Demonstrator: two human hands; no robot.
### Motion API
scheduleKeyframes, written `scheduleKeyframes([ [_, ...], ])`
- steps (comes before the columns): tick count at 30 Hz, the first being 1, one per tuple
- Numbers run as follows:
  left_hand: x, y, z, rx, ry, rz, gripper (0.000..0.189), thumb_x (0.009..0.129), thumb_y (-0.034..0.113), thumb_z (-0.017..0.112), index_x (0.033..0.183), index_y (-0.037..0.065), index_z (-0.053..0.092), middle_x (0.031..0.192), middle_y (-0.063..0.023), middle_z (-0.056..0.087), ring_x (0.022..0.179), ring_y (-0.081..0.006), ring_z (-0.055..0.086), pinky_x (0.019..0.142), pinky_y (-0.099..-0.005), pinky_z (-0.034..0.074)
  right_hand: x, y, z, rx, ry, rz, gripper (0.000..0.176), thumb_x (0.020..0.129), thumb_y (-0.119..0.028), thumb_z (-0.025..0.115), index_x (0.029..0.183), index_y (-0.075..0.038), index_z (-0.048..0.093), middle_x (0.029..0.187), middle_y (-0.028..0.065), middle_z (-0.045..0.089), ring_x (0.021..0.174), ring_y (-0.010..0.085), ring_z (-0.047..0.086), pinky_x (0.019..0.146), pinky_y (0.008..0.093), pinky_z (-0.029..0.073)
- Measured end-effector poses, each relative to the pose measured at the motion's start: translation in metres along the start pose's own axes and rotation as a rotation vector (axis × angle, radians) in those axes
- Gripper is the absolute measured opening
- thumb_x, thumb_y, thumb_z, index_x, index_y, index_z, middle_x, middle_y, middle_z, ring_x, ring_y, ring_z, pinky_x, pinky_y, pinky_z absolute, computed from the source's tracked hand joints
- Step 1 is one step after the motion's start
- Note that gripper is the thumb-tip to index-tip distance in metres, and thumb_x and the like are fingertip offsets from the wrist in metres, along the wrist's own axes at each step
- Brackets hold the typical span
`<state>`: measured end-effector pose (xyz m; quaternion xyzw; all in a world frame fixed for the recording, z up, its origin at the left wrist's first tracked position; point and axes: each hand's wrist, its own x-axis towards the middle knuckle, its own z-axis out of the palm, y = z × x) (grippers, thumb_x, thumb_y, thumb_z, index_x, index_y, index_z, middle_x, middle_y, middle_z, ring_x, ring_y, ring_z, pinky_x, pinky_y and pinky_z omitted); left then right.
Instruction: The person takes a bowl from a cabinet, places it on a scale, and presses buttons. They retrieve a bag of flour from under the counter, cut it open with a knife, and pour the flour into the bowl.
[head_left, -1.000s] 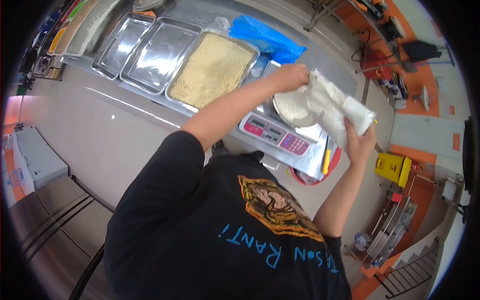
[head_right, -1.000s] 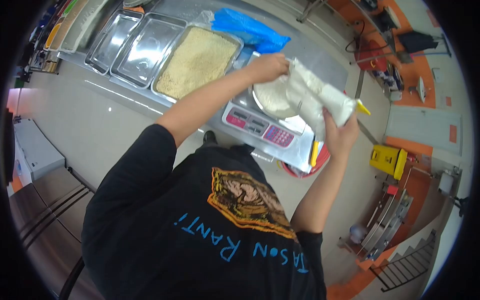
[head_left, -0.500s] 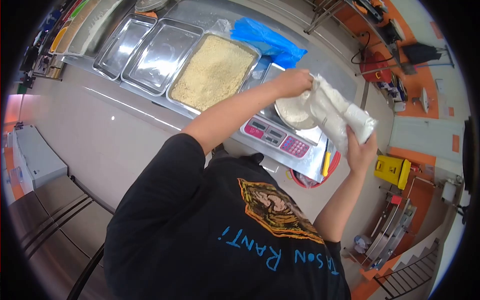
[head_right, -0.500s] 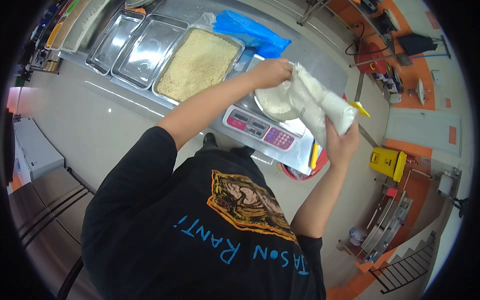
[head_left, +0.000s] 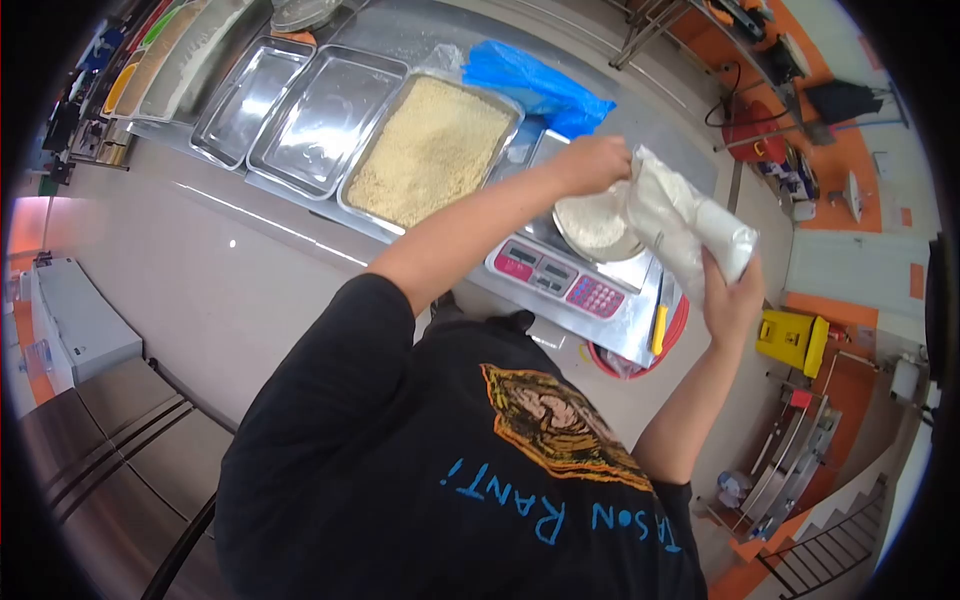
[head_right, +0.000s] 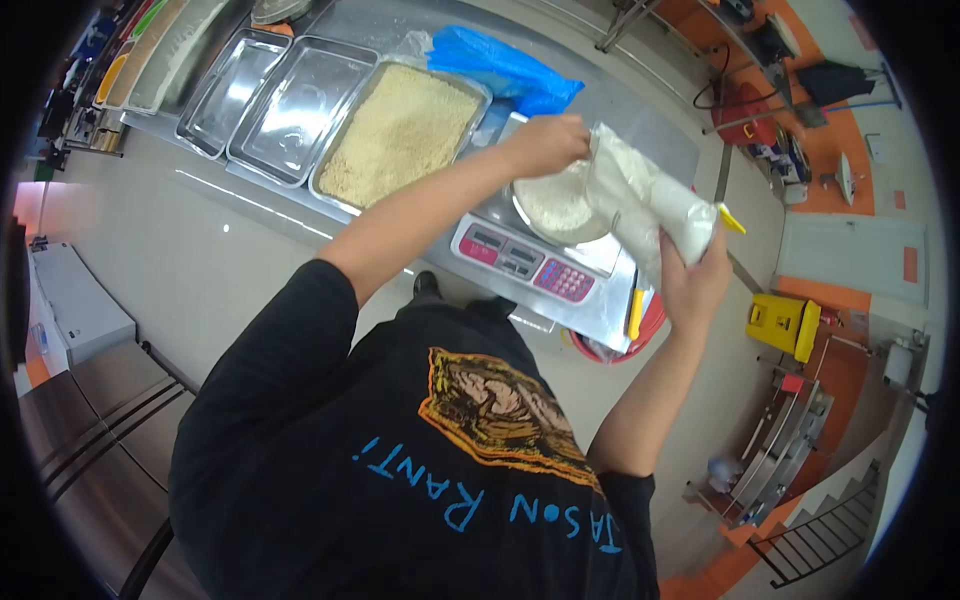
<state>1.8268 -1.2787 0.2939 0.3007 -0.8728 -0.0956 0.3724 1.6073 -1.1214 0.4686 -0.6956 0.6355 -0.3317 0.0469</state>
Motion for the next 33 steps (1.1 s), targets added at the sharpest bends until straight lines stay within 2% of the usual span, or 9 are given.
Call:
scheduleKeyframes([
  [4,-0.005,0.004,0.005,-0.036,0.002,-0.058,0.014,0.086,0.019,0.065,0.086,0.015,0.078,0.093,0.0007,0.070,0.097,-0.0234,0.064,0.080,-0.0376,0.055,0.003,-0.007,-0.002,0.010,-0.101,0.156,0.043,0.087,-0.016,0.077,0.125,0.000,0.063,0.111,0.0184,0.074,0.103,0.0305,0.072,0.090,0.0380,0.052],
  [7,-0.001,0.005,0.001,-0.052,0.019,-0.024,0.014,0.086,0.018,0.064,0.088,0.015,0.078,0.095,0.0007,0.071,0.097,-0.0235,0.064,0.081,-0.0376,0.055,0.004,-0.003,-0.002,0.052,-0.055,0.031,0.043,0.088,-0.016,0.076,0.125,0.000,0.063,0.110,0.0187,0.073,0.103,0.0306,0.072,0.090,0.0383,0.052],
  [10,-0.009,0.009,0.010,-0.027,-0.040,-0.043,0.015,0.087,0.017,0.064,0.088,0.015,0.078,0.095,0.0021,0.071,0.098,-0.0223,0.064,0.083,-0.0365,0.055,0.007,-0.003,-0.002,-0.024,-0.148,0.177,0.045,0.087,-0.016,0.077,0.126,0.000,0.063,0.111,0.0192,0.073,0.104,0.0314,0.071,0.091,0.0391,0.052],
  [13,-0.001,0.005,-0.008,-0.032,-0.015,-0.053,0.015,0.085,0.018,0.065,0.088,0.016,0.079,0.096,0.0042,0.071,0.097,-0.0219,0.063,0.081,-0.0376,0.054,0.004,-0.003,0.006,0.063,-0.016,0.032,0.043,0.086,-0.016,0.077,0.123,0.000,0.063,0.109,0.0196,0.073,0.102,0.0336,0.072,0.090,0.0399,0.052],
  [20,-0.006,0.013,0.003,0.023,-0.025,-0.071,0.013,0.086,0.022,0.067,0.091,0.015,0.078,0.096,0.0038,0.071,0.095,-0.0237,0.062,0.080,-0.0382,0.054,0.015,-0.005,0.006,0.033,-0.094,0.125,0.039,0.088,-0.015,0.075,0.122,0.000,0.064,0.107,0.0184,0.073,0.098,0.0312,0.071,0.088,0.0394,0.052],
  [23,0.001,0.007,-0.010,-0.050,-0.019,-0.095,0.013,0.087,0.021,0.067,0.090,0.015,0.078,0.096,0.0020,0.071,0.096,-0.0243,0.062,0.081,-0.0397,0.054,0.011,-0.012,0.010,0.044,0.009,0.011,0.039,0.087,-0.014,0.075,0.122,-0.001,0.064,0.105,0.0176,0.073,0.097,0.0298,0.071,0.088,0.0384,0.052],
  [26,-0.016,0.010,0.020,-0.066,-0.034,-0.092,0.012,0.086,0.020,0.068,0.091,0.015,0.078,0.097,0.0017,0.071,0.096,-0.0247,0.061,0.082,-0.0401,0.054,0.009,-0.015,0.004,0.022,-0.141,0.196,0.044,0.085,-0.013,0.077,0.125,-0.001,0.063,0.106,0.0172,0.073,0.101,0.0284,0.072,0.091,0.0380,0.053],
  [29,-0.002,-0.001,-0.005,-0.056,-0.051,-0.089,0.015,0.085,0.019,0.067,0.094,0.016,0.079,0.095,0.0008,0.072,0.096,-0.0262,0.061,0.083,-0.0404,0.053,0.007,0.005,0.016,0.081,-0.007,0.049,0.044,0.085,-0.013,0.078,0.124,-0.001,0.063,0.106,0.0171,0.073,0.101,0.0277,0.072,0.090,0.0373,0.053],
  [33,0.006,-0.020,0.001,-0.014,-0.065,-0.095,0.014,0.086,0.020,0.067,0.092,0.015,0.079,0.094,0.0003,0.073,0.096,-0.0271,0.062,0.083,-0.0405,0.053,0.018,-0.001,0.017,0.019,-0.037,0.025,0.041,0.086,-0.013,0.077,0.123,-0.001,0.063,0.107,0.0170,0.073,0.101,0.0270,0.072,0.089,0.0366,0.053],
])
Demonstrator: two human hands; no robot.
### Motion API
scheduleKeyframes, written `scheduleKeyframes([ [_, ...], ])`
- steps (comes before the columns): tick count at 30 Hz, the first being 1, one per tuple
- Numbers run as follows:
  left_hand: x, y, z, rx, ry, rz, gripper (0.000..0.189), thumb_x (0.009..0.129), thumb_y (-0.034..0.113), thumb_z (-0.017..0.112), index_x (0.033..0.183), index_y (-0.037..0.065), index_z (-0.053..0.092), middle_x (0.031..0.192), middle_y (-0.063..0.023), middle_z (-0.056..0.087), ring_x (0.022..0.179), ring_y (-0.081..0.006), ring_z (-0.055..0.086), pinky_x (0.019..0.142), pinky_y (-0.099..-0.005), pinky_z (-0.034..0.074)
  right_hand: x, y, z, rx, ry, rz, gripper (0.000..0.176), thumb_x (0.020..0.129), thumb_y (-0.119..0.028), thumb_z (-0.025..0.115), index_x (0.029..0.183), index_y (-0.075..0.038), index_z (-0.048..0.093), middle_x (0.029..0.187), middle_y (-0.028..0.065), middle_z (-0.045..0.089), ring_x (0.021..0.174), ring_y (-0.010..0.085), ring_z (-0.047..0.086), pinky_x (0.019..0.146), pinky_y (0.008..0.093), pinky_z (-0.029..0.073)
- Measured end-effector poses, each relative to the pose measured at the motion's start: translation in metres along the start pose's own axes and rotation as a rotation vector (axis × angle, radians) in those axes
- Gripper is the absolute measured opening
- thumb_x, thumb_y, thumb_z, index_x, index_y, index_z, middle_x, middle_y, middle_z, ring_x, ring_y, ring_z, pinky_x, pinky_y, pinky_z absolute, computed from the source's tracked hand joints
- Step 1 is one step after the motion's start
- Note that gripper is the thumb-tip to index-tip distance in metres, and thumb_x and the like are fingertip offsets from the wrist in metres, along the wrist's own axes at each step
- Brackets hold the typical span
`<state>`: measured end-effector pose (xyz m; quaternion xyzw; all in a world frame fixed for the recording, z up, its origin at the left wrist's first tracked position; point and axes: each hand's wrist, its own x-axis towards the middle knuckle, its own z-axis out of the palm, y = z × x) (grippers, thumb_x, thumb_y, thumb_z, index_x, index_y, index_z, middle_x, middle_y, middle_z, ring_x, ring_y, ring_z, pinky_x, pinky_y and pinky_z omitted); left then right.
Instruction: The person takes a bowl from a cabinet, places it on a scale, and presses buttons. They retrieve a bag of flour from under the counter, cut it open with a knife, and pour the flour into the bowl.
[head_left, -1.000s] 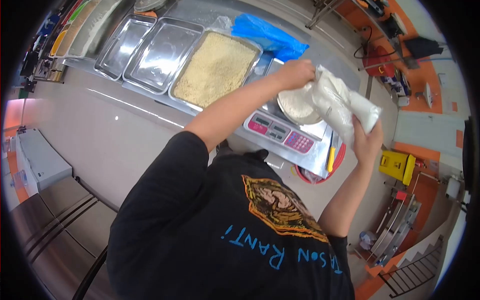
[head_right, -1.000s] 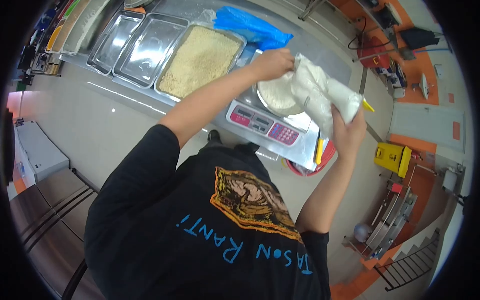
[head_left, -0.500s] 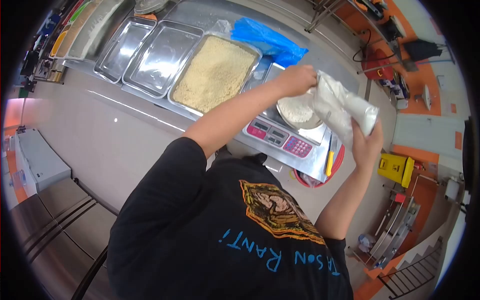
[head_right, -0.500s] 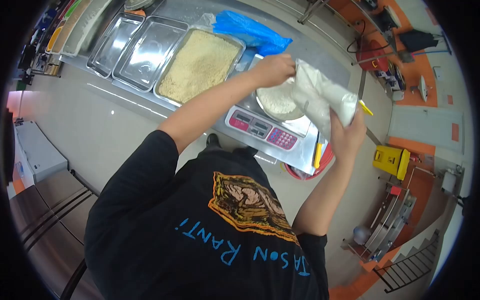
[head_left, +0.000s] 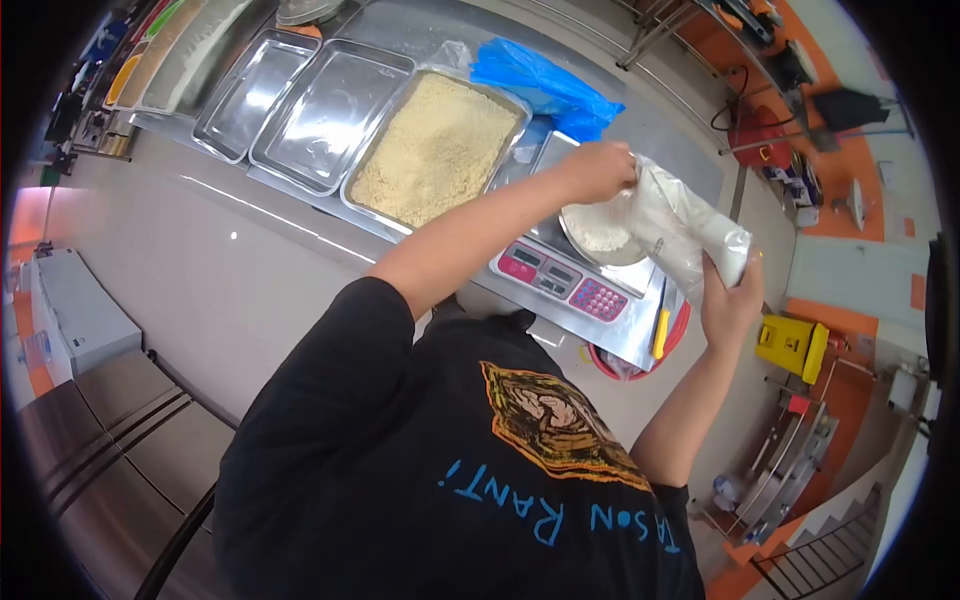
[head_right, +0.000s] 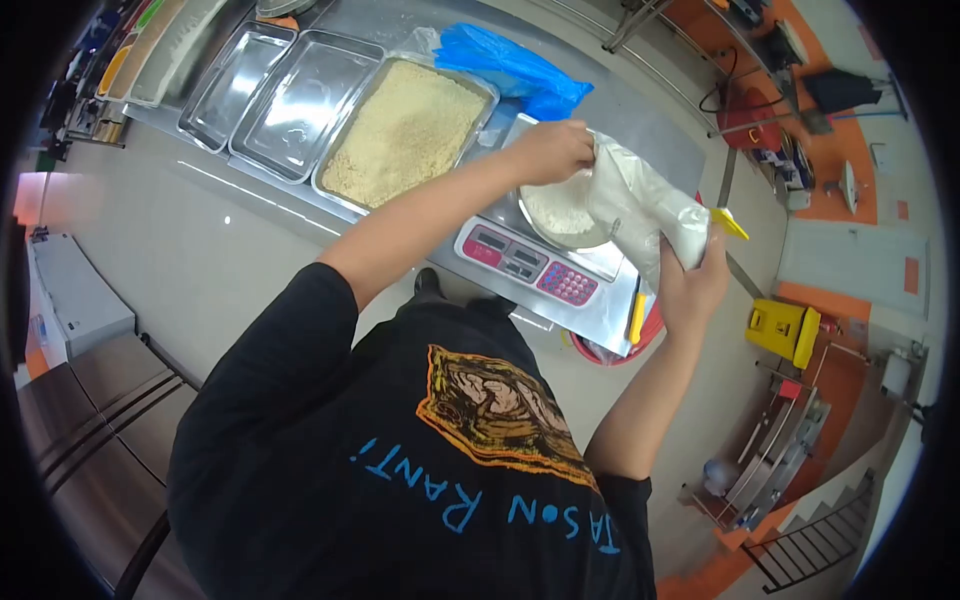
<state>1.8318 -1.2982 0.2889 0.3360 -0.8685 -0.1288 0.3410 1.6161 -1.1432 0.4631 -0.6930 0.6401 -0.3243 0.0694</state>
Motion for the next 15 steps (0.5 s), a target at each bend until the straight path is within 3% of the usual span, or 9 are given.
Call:
scheduleKeyframes([
  [3,-0.014,0.022,-0.007,-0.067,-0.060,-0.023,0.017,0.087,0.020,0.064,0.094,0.016,0.079,0.095,0.0000,0.072,0.099,-0.0266,0.062,0.083,-0.0406,0.053,-0.015,-0.009,-0.010,-0.045,-0.081,0.154,0.040,0.086,-0.012,0.077,0.122,0.000,0.063,0.106,0.0174,0.073,0.099,0.0287,0.072,0.088,0.0362,0.053],
  [6,-0.010,0.022,0.000,-0.045,-0.044,0.001,0.016,0.089,0.020,0.063,0.093,0.016,0.078,0.095,0.0004,0.072,0.101,-0.0257,0.062,0.084,-0.0404,0.053,-0.016,-0.006,-0.004,0.068,0.062,-0.048,0.040,0.086,-0.013,0.077,0.122,0.001,0.063,0.102,0.0187,0.073,0.094,0.0310,0.072,0.085,0.0366,0.053],
  [9,-0.014,0.027,0.015,-0.085,-0.087,-0.022,0.013,0.088,0.021,0.066,0.091,0.015,0.077,0.097,0.0006,0.072,0.102,-0.0248,0.063,0.086,-0.0397,0.054,-0.018,-0.006,-0.013,-0.064,-0.054,0.079,0.042,0.087,-0.011,0.076,0.125,0.001,0.063,0.104,0.0179,0.073,0.097,0.0294,0.072,0.087,0.0362,0.053],
  [12,-0.009,0.030,-0.012,-0.083,-0.085,0.003,0.014,0.086,0.019,0.066,0.091,0.015,0.078,0.098,0.0000,0.072,0.100,-0.0254,0.063,0.083,-0.0402,0.054,-0.016,0.003,-0.006,0.057,0.008,0.074,0.044,0.087,-0.010,0.076,0.127,0.001,0.063,0.108,0.0169,0.073,0.100,0.0279,0.072,0.089,0.0361,0.052],
  [13,-0.012,0.029,-0.008,-0.072,-0.099,0.005,0.014,0.086,0.019,0.066,0.091,0.015,0.078,0.097,-0.0001,0.072,0.100,-0.0254,0.063,0.083,-0.0404,0.054,-0.015,-0.003,-0.011,-0.042,-0.062,0.171,0.046,0.087,-0.009,0.075,0.130,0.000,0.062,0.112,0.0162,0.073,0.104,0.0263,0.071,0.091,0.0363,0.052],
  [15,-0.005,0.027,-0.004,-0.063,-0.048,0.072,0.014,0.085,0.021,0.067,0.090,0.015,0.079,0.095,-0.0004,0.072,0.099,-0.0254,0.064,0.081,-0.0406,0.055,-0.023,-0.010,-0.012,0.028,0.010,0.042,0.047,0.087,-0.009,0.075,0.131,0.000,0.061,0.112,0.0169,0.073,0.105,0.0271,0.072,0.091,0.0366,0.052],
])
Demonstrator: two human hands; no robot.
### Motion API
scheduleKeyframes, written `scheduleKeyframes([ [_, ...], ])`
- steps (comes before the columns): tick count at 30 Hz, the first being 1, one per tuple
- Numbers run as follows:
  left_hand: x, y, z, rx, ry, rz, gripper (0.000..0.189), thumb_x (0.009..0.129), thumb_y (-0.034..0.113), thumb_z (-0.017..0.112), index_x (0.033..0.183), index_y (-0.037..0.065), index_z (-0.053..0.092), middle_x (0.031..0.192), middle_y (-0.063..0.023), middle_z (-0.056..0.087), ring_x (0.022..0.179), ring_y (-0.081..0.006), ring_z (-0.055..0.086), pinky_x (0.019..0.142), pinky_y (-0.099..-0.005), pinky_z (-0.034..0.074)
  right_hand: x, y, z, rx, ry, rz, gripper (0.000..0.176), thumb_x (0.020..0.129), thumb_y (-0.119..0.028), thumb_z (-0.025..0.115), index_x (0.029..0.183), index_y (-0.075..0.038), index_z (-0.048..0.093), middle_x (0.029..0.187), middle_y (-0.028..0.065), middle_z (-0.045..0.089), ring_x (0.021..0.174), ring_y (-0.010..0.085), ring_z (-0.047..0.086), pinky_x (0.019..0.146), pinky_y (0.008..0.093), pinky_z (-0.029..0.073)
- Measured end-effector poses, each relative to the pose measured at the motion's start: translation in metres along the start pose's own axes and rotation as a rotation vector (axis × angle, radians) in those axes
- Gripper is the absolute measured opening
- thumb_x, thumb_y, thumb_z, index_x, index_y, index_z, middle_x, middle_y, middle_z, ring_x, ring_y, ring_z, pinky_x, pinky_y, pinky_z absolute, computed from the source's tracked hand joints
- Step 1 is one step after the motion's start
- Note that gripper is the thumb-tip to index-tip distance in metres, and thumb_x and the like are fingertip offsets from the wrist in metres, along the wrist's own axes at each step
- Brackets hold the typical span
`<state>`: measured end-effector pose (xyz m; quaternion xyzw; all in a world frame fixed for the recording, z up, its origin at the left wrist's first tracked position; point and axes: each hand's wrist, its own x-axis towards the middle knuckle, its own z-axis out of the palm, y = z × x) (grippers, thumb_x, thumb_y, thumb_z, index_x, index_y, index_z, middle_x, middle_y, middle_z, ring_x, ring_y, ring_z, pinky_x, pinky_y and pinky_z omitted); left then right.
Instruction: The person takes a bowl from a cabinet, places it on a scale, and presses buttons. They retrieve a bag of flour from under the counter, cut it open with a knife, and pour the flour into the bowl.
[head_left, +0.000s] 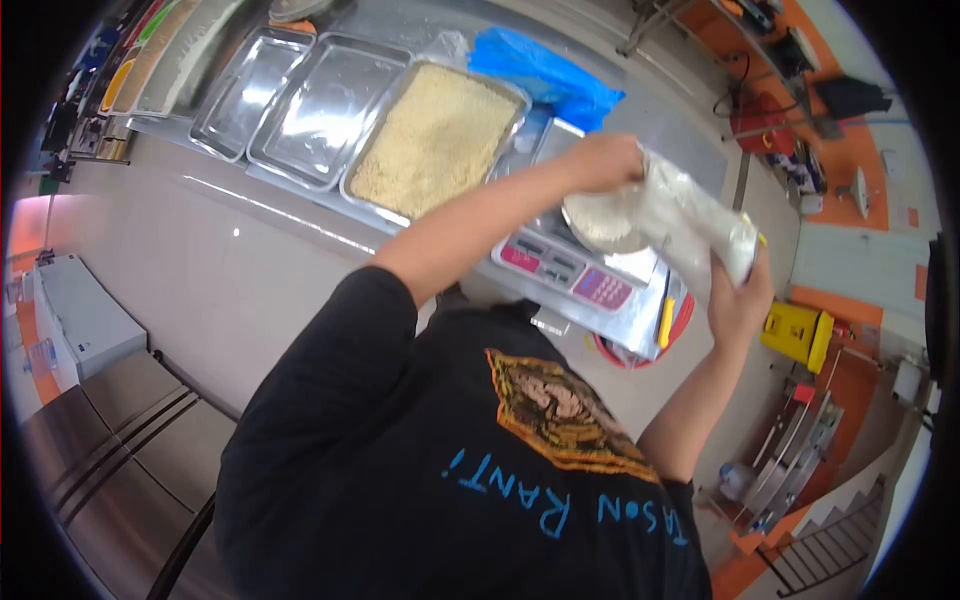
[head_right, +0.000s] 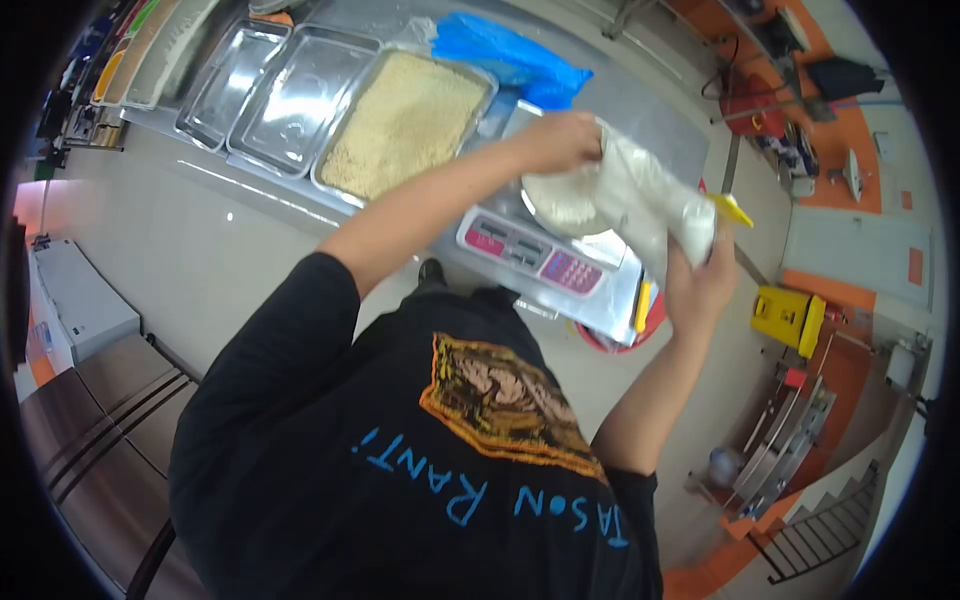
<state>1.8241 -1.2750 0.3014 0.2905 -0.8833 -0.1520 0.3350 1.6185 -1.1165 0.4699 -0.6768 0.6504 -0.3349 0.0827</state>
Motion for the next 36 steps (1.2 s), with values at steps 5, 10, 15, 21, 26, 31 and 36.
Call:
scheduleKeyframes([
  [5,-0.002,0.010,0.008,0.021,-0.017,-0.029,0.014,0.085,0.022,0.067,0.088,0.015,0.078,0.094,0.0000,0.072,0.100,-0.0248,0.064,0.083,-0.0389,0.054,-0.002,0.009,-0.002,-0.047,-0.017,0.010,0.051,0.086,-0.010,0.075,0.134,-0.001,0.060,0.112,0.0170,0.073,0.105,0.0289,0.072,0.093,0.0370,0.052],
  [10,-0.010,0.013,0.012,-0.002,-0.021,-0.010,0.013,0.085,0.023,0.069,0.087,0.014,0.078,0.091,0.0002,0.072,0.101,-0.0249,0.064,0.085,-0.0386,0.053,-0.003,0.002,-0.001,-0.085,-0.044,0.141,0.043,0.087,-0.010,0.074,0.128,-0.001,0.063,0.111,0.0162,0.072,0.105,0.0282,0.071,0.092,0.0367,0.052],
  [15,-0.002,0.002,0.004,-0.072,-0.022,-0.011,0.012,0.084,0.021,0.069,0.088,0.013,0.077,0.094,-0.0019,0.073,0.100,-0.0264,0.063,0.085,-0.0395,0.052,-0.016,0.006,-0.005,-0.048,-0.024,0.061,0.044,0.087,-0.011,0.075,0.128,0.000,0.063,0.111,0.0163,0.072,0.103,0.0278,0.071,0.091,0.0368,0.052],
  [21,-0.003,0.011,0.006,-0.076,-0.013,-0.008,0.012,0.083,0.021,0.071,0.089,0.013,0.078,0.096,-0.0002,0.072,0.099,-0.0265,0.064,0.085,-0.0386,0.053,-0.011,-0.006,-0.006,-0.081,-0.023,0.144,0.042,0.086,-0.010,0.075,0.126,-0.001,0.064,0.111,0.0164,0.072,0.104,0.0252,0.070,0.092,0.0355,0.052],
  [26,-0.008,0.015,0.009,-0.118,-0.017,-0.083,0.011,0.083,0.020,0.071,0.089,0.015,0.078,0.094,0.0000,0.072,0.099,-0.0253,0.064,0.085,-0.0397,0.053,-0.021,0.002,-0.001,-0.011,0.026,0.092,0.041,0.088,-0.011,0.077,0.126,-0.001,0.065,0.109,0.0141,0.074,0.104,0.0219,0.070,0.093,0.0337,0.051],
  [31,-0.001,0.002,0.001,-0.065,0.046,-0.059,0.012,0.086,0.021,0.069,0.091,0.016,0.078,0.094,0.0000,0.072,0.098,-0.0249,0.063,0.081,-0.0397,0.053,-0.009,0.008,0.001,-0.086,0.020,0.181,0.039,0.089,-0.016,0.077,0.124,-0.002,0.066,0.106,0.0141,0.074,0.098,0.0220,0.070,0.088,0.0341,0.052],
  [36,0.003,0.004,-0.003,-0.042,0.039,-0.094,0.011,0.085,0.022,0.073,0.091,0.016,0.078,0.092,0.0018,0.072,0.099,-0.0237,0.063,0.083,-0.0388,0.054,-0.004,0.009,-0.004,-0.089,-0.019,0.213,0.038,0.092,-0.010,0.073,0.128,0.000,0.065,0.118,0.0120,0.072,0.109,0.0214,0.068,0.096,0.0331,0.050],
])
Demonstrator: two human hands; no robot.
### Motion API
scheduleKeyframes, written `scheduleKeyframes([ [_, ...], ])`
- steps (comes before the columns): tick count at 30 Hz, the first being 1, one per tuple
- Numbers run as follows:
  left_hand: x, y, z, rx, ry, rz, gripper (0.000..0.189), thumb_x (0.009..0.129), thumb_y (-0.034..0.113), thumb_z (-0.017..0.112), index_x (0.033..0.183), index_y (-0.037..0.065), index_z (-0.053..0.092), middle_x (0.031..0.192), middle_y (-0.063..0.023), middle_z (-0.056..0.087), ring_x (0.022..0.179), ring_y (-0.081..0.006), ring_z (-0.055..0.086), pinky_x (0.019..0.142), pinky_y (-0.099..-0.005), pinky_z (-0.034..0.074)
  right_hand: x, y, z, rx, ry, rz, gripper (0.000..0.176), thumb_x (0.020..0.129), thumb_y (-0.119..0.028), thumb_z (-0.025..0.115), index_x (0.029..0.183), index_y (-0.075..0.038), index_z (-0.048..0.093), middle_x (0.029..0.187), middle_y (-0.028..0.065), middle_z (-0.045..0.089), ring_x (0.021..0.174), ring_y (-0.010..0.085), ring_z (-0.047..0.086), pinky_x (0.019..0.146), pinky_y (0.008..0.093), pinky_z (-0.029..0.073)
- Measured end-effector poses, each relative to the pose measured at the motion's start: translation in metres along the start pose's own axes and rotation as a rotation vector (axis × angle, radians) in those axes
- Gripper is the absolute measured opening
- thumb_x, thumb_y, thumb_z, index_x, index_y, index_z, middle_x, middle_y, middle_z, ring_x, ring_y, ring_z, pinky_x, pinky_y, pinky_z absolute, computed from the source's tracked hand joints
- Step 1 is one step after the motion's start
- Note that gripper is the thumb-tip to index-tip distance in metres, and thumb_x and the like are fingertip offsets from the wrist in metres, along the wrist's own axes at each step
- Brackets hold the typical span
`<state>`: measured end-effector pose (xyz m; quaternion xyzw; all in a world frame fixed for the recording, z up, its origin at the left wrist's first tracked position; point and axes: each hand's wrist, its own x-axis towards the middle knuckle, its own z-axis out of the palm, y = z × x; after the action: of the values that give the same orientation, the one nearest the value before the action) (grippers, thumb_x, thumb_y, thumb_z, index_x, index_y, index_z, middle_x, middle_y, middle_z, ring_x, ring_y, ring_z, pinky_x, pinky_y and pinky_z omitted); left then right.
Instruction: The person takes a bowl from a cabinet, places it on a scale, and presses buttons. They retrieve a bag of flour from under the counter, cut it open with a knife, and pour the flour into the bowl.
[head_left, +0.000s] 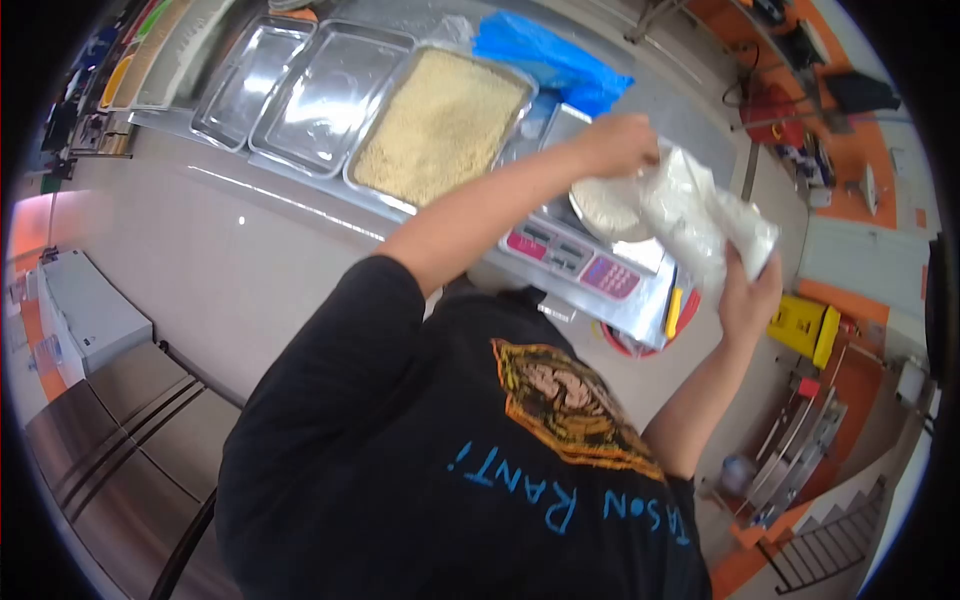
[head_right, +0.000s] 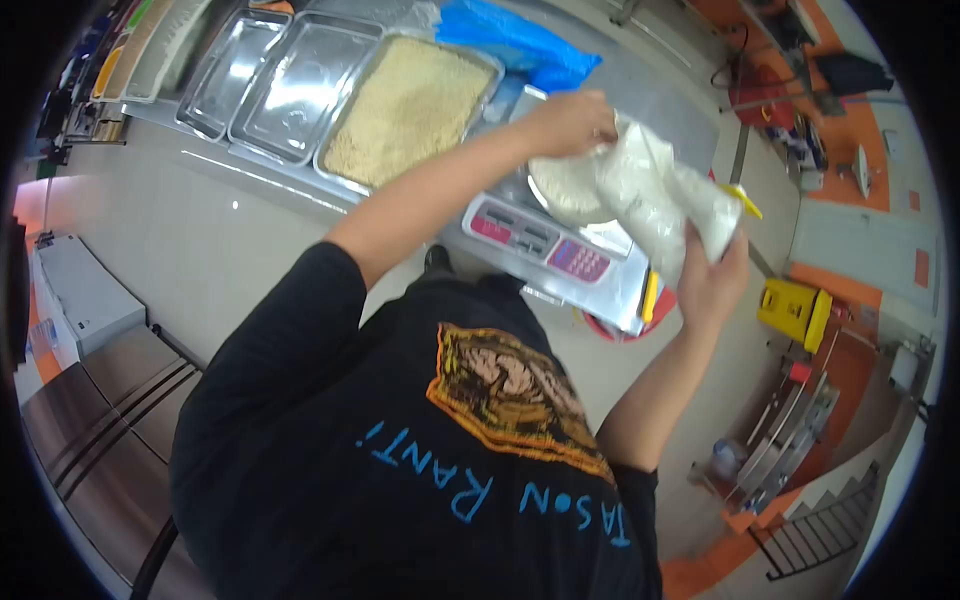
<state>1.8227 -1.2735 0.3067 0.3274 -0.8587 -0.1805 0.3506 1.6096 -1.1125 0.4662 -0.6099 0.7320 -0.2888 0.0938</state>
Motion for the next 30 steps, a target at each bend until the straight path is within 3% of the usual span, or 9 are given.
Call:
scheduleKeyframes([
  [3,0.002,0.007,-0.003,-0.101,-0.003,0.017,0.010,0.084,0.022,0.073,0.091,0.016,0.079,0.092,0.0022,0.073,0.099,-0.0238,0.064,0.083,-0.0387,0.054,-0.003,-0.007,-0.002,0.115,0.041,-0.224,0.038,0.091,-0.005,0.072,0.128,0.001,0.065,0.121,0.0112,0.071,0.112,0.0200,0.066,0.099,0.0327,0.049],
  [4,0.003,0.004,-0.003,-0.087,0.024,0.030,0.010,0.085,0.023,0.073,0.092,0.017,0.079,0.092,0.0023,0.073,0.098,-0.0236,0.064,0.083,-0.0386,0.054,0.000,-0.012,0.002,0.194,0.068,-0.201,0.037,0.090,-0.003,0.073,0.126,0.000,0.066,0.120,0.0113,0.072,0.112,0.0193,0.066,0.100,0.0322,0.048],
  [7,0.004,-0.004,-0.002,-0.042,-0.008,0.005,0.011,0.086,0.025,0.073,0.091,0.017,0.079,0.092,0.0020,0.073,0.097,-0.0238,0.064,0.082,-0.0392,0.054,0.003,-0.006,-0.002,0.026,0.023,-0.107,0.035,0.089,-0.004,0.074,0.124,-0.001,0.066,0.116,0.0123,0.072,0.109,0.0194,0.067,0.097,0.0322,0.049],
  [8,0.005,-0.002,-0.002,-0.057,0.031,0.014,0.012,0.085,0.026,0.072,0.091,0.018,0.079,0.094,0.0019,0.073,0.097,-0.0247,0.063,0.082,-0.0402,0.054,0.004,-0.013,0.000,0.152,0.075,-0.261,0.034,0.090,-0.008,0.074,0.123,-0.001,0.066,0.112,0.0137,0.072,0.105,0.0204,0.068,0.093,0.0331,0.051],
  [11,0.011,-0.011,-0.007,0.021,0.000,0.031,0.013,0.086,0.026,0.071,0.092,0.018,0.079,0.095,0.0017,0.073,0.097,-0.0252,0.063,0.082,-0.0410,0.054,0.020,0.005,0.000,-0.011,-0.009,-0.084,0.033,0.091,-0.009,0.073,0.122,-0.001,0.065,0.109,0.0132,0.073,0.100,0.0198,0.068,0.091,0.0333,0.051],
  [15,0.018,-0.009,-0.006,0.010,0.023,-0.025,0.015,0.089,0.028,0.069,0.094,0.017,0.079,0.094,0.0014,0.073,0.099,-0.0246,0.063,0.083,-0.0407,0.054,0.024,-0.003,0.002,0.125,0.066,-0.260,0.031,0.092,-0.009,0.073,0.121,0.000,0.065,0.108,0.0097,0.072,0.099,0.0169,0.066,0.091,0.0323,0.051],
  [20,0.015,-0.014,-0.009,-0.076,0.005,-0.004,0.014,0.089,0.025,0.071,0.095,0.016,0.079,0.098,-0.0005,0.075,0.099,-0.0261,0.064,0.088,-0.0397,0.053,0.049,0.011,0.008,0.100,0.028,-0.261,0.033,0.091,-0.010,0.073,0.122,0.000,0.065,0.108,0.0119,0.072,0.102,0.0182,0.066,0.092,0.0324,0.050],
  [22,0.007,-0.012,0.002,-0.119,-0.058,-0.083,0.014,0.088,0.024,0.072,0.096,0.014,0.080,0.097,-0.0016,0.075,0.099,-0.0263,0.064,0.089,-0.0395,0.052,0.042,0.020,0.000,0.079,-0.028,-0.148,0.036,0.091,-0.007,0.073,0.124,0.002,0.065,0.112,0.0112,0.071,0.104,0.0186,0.066,0.094,0.0322,0.049],
  [30,0.013,-0.023,-0.007,-0.283,-0.037,-0.147,0.020,0.088,0.027,0.075,0.098,0.011,0.081,0.097,-0.0052,0.076,0.098,-0.0268,0.064,0.091,-0.0399,0.050,0.078,0.090,-0.010,0.588,-0.094,-0.103,0.037,0.094,0.000,0.071,0.129,0.004,0.060,0.121,0.0100,0.068,0.111,0.0169,0.064,0.098,0.0305,0.048],
])
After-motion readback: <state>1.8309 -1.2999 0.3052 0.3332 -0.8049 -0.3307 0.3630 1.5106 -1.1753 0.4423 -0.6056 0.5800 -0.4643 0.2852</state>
